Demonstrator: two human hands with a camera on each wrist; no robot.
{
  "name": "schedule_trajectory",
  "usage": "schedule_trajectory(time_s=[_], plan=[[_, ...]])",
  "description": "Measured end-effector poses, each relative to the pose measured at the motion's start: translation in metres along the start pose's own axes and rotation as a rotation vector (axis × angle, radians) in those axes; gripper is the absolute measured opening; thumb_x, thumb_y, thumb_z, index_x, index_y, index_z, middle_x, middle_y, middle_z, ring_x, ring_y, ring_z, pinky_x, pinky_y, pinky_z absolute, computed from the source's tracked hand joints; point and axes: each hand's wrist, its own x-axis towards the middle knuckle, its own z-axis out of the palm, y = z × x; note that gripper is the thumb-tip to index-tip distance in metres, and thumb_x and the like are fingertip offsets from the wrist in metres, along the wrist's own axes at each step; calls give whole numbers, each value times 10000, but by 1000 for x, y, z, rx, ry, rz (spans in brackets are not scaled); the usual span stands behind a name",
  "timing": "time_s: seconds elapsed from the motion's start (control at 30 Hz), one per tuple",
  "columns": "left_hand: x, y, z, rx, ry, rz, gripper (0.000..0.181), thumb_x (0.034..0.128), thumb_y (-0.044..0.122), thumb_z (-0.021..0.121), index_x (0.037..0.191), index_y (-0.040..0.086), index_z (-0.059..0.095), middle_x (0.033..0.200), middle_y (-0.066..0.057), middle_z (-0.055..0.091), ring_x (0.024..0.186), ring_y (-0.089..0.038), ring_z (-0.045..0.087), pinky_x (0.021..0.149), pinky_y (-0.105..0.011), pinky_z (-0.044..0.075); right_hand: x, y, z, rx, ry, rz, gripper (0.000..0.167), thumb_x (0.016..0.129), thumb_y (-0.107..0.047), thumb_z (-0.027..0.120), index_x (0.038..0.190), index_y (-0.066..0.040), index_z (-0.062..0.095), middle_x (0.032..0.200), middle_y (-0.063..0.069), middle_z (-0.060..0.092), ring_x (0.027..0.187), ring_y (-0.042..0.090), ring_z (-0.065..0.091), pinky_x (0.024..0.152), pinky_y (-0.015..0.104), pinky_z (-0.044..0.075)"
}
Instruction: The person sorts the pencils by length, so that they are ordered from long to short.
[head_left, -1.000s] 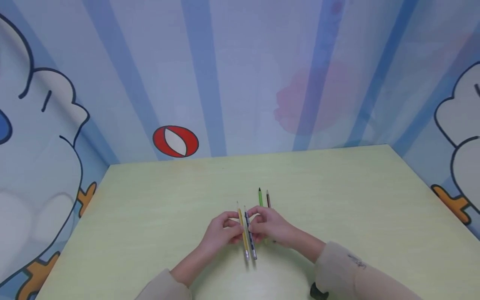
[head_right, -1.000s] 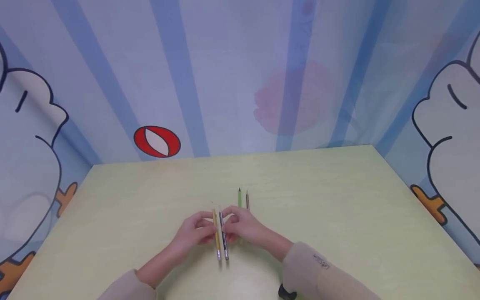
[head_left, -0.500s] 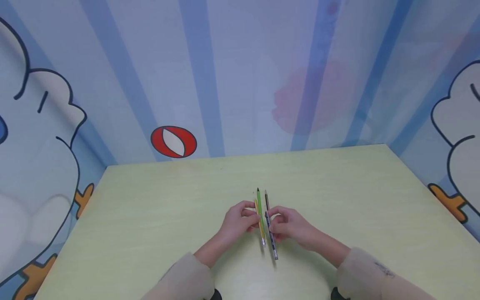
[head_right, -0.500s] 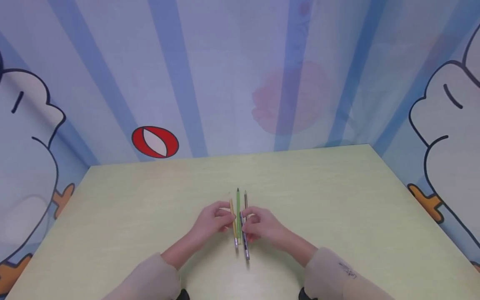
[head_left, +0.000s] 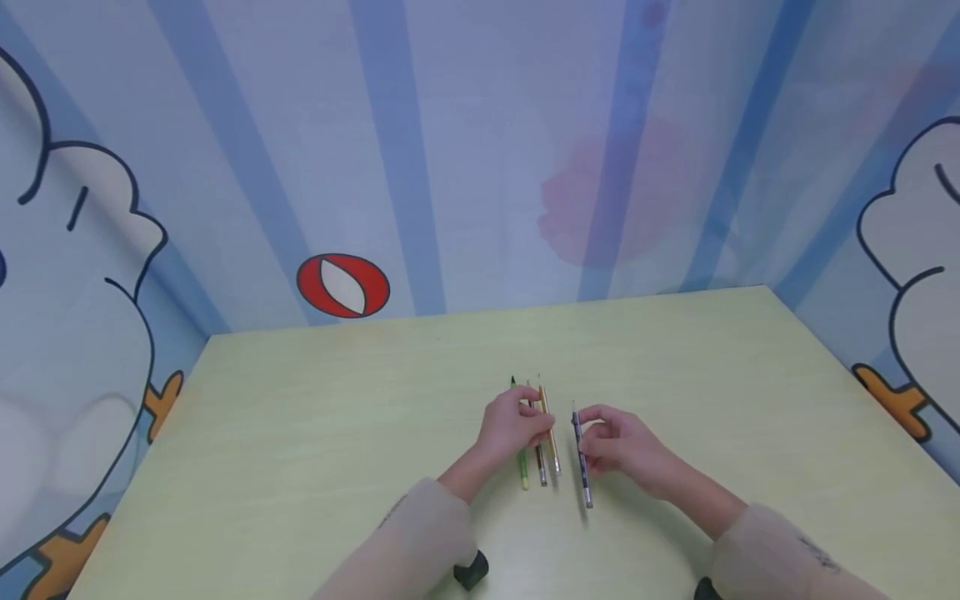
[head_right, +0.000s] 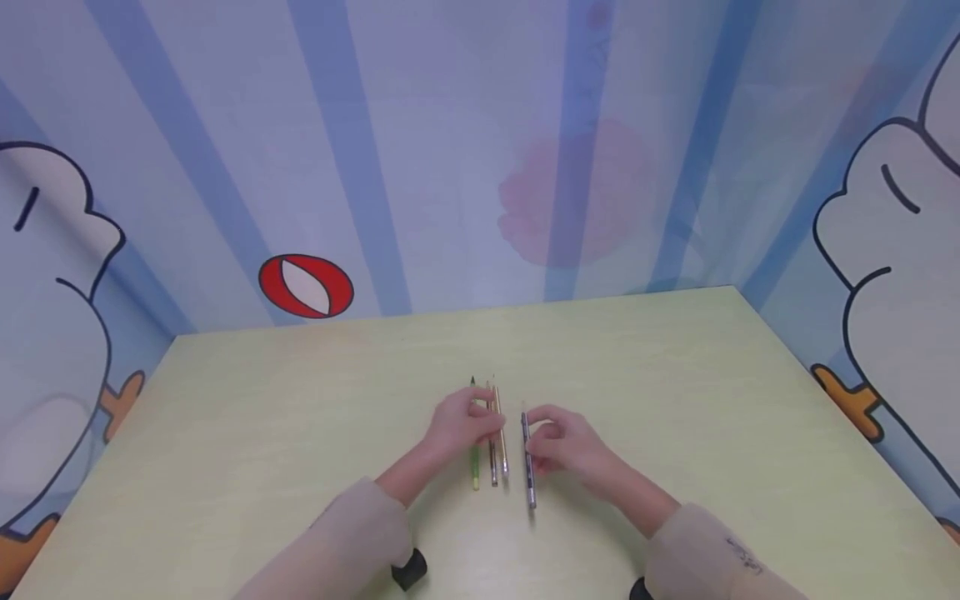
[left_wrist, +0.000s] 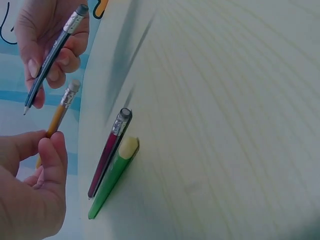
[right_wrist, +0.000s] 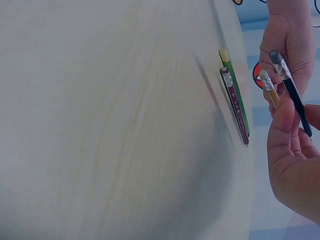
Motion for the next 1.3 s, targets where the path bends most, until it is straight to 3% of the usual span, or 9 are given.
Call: schedule_trajectory(time_s=[0.43,0.7,1.03,1.3], plan=[[13,5,31,140,52,-54,341,738,98,679,1049,47,548,756,-43,654,559,-83,594,509,-191,458,-7,2,-20,13,69,-13,462,845,-89,541,1198,105,315,745,-17,558,646,111,568,616,257,504],[18,6,44,297,82,-10,349,713,101,690,1033,35,569,670,-8,620,522,-80,526,472,-180,421,-8,3,-25,50,93,-13,451,843,-59,523,1197,114,304,726,-31,556,627,91,565,593,235,495],[20,5,53,350,81,-8,386,727,85,671,1095,54,560,590,10,539,467,-87,471,414,-177,376,-10,4,-27,72,103,-3,451,839,-37,507,1202,117,287,739,-24,554,631,88,563,589,227,495],[20,5,54,463,43,2,420,732,77,659,1135,77,539,620,-5,527,442,-94,439,409,-184,376,-11,4,-29,74,101,-7,434,845,-48,504,1197,104,300,744,-20,559,634,88,568,593,232,500]])
